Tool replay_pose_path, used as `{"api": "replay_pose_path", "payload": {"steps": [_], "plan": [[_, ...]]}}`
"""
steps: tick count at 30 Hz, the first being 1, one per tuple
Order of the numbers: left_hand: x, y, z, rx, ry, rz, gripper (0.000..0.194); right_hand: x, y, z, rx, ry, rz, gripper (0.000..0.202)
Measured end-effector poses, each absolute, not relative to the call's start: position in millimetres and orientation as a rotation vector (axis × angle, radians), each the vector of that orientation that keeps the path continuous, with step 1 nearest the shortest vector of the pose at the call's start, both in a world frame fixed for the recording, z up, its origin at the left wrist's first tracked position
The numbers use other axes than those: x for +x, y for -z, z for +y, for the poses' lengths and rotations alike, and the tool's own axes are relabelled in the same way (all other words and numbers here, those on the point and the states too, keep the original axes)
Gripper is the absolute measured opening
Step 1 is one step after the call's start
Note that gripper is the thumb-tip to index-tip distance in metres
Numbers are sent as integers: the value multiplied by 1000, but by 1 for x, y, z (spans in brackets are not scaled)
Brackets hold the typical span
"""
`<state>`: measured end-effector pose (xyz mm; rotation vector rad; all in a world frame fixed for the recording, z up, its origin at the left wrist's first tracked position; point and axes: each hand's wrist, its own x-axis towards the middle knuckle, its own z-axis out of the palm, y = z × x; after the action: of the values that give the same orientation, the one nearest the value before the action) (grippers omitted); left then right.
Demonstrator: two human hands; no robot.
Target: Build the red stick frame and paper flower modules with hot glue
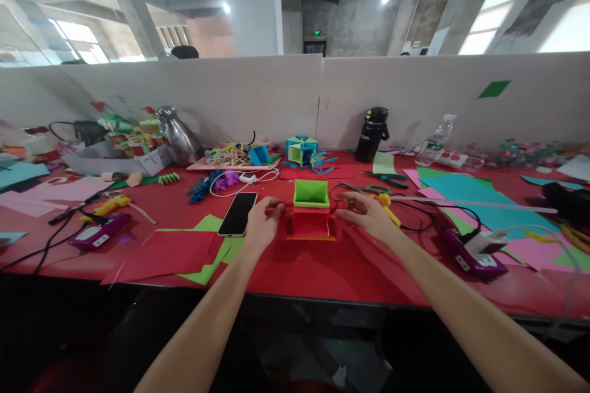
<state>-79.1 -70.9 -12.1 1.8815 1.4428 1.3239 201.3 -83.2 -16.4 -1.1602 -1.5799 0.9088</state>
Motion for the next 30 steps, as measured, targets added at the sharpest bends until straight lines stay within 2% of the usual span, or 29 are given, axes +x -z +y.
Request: {"api": "replay_pose_path", "payload": {"steps": [19, 30], "plan": [[-77, 18, -68, 1837, -1283, 1363, 18, 199, 17, -83, -1160, -723, -1666, 32], [-74, 17, -70, 1757, -1231, 1236, 30, 203, 19, -81, -1173, -614, -1681, 26]]}}
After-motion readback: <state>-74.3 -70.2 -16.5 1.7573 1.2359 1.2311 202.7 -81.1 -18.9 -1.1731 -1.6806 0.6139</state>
